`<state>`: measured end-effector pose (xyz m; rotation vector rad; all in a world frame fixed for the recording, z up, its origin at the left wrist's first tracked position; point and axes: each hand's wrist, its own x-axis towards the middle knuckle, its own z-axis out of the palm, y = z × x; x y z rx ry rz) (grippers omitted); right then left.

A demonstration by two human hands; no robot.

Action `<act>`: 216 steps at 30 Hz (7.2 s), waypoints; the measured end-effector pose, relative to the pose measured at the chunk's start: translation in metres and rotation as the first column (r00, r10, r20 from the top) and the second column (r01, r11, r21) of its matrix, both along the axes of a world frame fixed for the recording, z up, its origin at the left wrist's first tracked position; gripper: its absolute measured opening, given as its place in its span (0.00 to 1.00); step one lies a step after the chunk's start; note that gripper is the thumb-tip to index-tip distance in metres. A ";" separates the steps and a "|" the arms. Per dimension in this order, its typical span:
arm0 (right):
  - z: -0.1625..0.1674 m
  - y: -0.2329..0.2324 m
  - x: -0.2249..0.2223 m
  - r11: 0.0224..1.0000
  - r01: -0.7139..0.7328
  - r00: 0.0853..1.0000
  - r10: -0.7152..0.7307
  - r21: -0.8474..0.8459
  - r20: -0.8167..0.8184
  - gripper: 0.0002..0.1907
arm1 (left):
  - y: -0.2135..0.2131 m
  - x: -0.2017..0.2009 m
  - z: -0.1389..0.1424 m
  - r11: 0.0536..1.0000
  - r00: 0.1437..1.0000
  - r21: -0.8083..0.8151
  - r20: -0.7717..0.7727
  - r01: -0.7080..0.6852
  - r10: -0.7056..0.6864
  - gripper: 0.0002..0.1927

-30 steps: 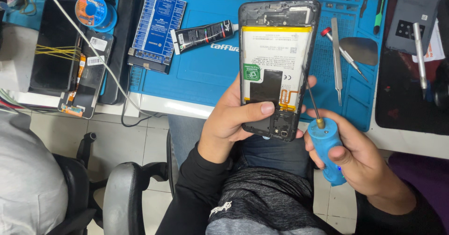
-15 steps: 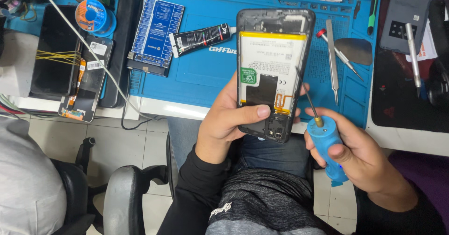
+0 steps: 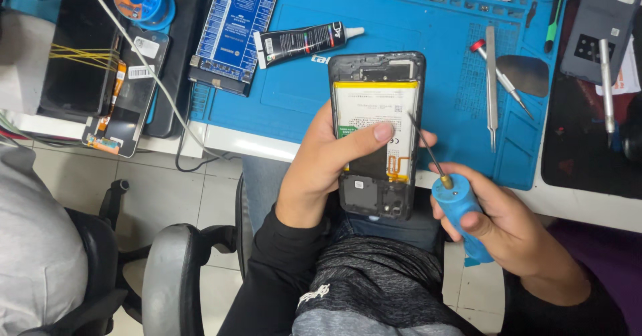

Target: The person unscrews the back cover of a disassembled smartphone using a blue electric screwdriver, then removes small screws by hand and with a manual screwdriver and places them in a white tray. They lift out an internal component, hold up the phone, and continue unscrewing and repositioning parts on the repair mat.

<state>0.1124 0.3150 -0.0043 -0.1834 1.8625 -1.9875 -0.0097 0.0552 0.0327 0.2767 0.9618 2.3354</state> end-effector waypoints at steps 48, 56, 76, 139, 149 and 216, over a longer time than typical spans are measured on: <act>-0.017 -0.003 0.021 0.999 0.029 1.000 -0.029 -0.038 0.006 0.42 | 0.002 0.015 -0.027 0.995 0.997 -0.091 -0.071 -0.033 0.026 0.27; -0.015 -0.001 0.023 0.997 0.053 0.999 -0.053 -0.050 0.004 0.42 | 0.009 0.021 -0.023 0.992 0.994 -0.116 -0.109 -0.044 0.032 0.26; -0.004 -0.016 0.032 0.998 0.024 1.000 -0.025 -0.052 -0.016 0.43 | 0.002 0.037 -0.017 0.990 0.982 -0.060 -0.144 -0.128 0.118 0.25; 0.034 0.082 0.021 0.533 0.015 0.997 0.053 0.846 -0.052 0.39 | 0.010 0.043 -0.022 0.944 0.960 0.176 -0.033 0.278 -0.277 0.29; 0.026 0.064 0.017 0.603 -0.096 0.959 0.269 0.792 -0.088 0.39 | -0.002 0.048 -0.030 0.984 0.993 0.164 -0.104 0.075 -0.058 0.12; 0.002 0.025 0.005 0.404 -0.262 0.957 0.223 0.877 0.184 0.44 | -0.016 0.043 -0.063 0.904 0.919 -0.310 -0.351 -0.295 0.179 0.13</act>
